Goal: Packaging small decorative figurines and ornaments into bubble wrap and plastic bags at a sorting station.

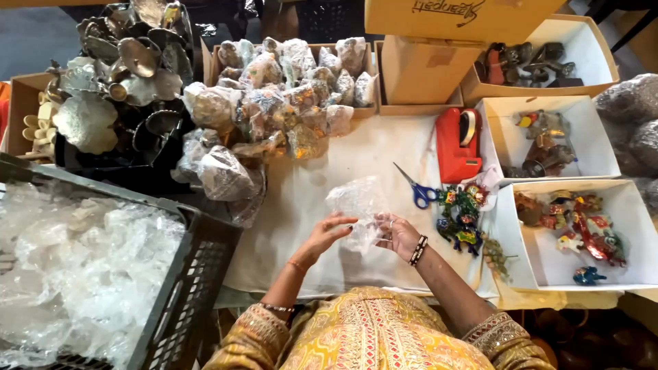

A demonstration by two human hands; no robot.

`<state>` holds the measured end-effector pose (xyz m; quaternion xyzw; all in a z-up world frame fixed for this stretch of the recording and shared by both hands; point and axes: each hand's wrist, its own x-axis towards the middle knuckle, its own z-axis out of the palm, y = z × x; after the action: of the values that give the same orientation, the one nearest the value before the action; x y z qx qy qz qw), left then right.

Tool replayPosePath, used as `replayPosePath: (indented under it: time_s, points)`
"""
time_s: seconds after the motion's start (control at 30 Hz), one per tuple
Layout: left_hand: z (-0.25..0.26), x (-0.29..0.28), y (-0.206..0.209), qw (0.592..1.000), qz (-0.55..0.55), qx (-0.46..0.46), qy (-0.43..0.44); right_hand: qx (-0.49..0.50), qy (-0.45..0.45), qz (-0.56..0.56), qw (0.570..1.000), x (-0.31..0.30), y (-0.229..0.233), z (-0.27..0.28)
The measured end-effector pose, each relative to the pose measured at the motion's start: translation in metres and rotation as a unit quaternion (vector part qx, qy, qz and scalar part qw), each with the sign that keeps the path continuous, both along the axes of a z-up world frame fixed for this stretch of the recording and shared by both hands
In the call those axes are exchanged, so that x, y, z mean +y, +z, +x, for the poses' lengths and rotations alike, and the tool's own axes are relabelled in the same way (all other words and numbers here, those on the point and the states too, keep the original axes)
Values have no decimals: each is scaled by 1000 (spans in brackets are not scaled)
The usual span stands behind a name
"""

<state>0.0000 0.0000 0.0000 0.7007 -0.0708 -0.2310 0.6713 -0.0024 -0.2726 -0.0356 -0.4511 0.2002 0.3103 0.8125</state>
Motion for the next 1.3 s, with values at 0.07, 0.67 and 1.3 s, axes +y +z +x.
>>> replayPosePath:
  time_s: [0.07,0.67,1.3]
  points:
    - [1,-19,-29,998,-41,42,-8,7,6,-15,1000,-6,7,-7]
    - [-8,-73,-21,996,55,-42,58,-385,141,-441,798,-6,67,-15]
    - [-28,2,78,966,168,-118,156,-47,-4,-109,993,-60,-63,35]
